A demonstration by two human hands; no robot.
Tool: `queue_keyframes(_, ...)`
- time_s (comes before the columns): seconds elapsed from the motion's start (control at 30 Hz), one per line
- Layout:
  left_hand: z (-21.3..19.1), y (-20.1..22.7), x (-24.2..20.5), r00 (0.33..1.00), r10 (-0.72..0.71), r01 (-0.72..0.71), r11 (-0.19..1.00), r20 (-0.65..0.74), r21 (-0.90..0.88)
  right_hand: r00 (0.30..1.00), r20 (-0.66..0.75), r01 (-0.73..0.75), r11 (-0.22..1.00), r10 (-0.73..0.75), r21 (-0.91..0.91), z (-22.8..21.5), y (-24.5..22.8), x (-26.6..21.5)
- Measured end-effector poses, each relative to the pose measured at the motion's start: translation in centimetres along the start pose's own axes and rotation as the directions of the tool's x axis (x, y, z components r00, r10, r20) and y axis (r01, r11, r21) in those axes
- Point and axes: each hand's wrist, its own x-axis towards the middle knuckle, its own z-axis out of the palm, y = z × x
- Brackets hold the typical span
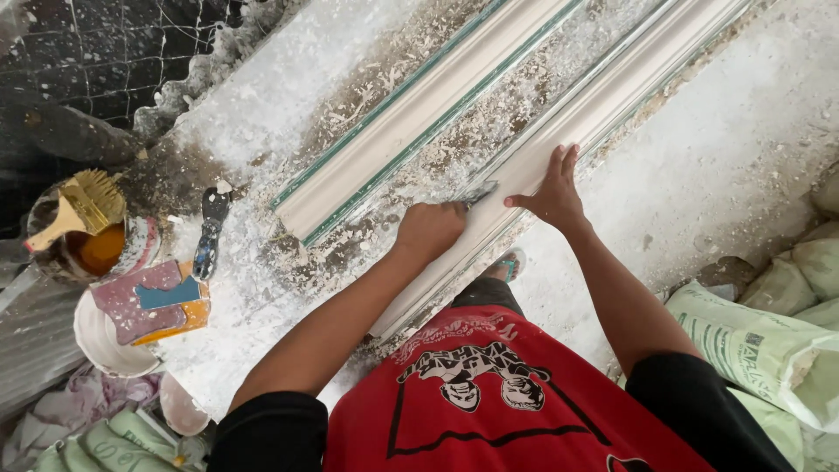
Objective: Scraping excess plaster and debris from decorative trim molding using a putty knife.
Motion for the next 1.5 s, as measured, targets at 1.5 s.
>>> queue_keyframes(1.5,-0.3,0.9,7.3,0.854,-0.52,0.406,0.676,-0.007,-0.614,0.995,0.021,-0.1,0.995,0.101,-0.026,-0.6,-1.8,-1.2)
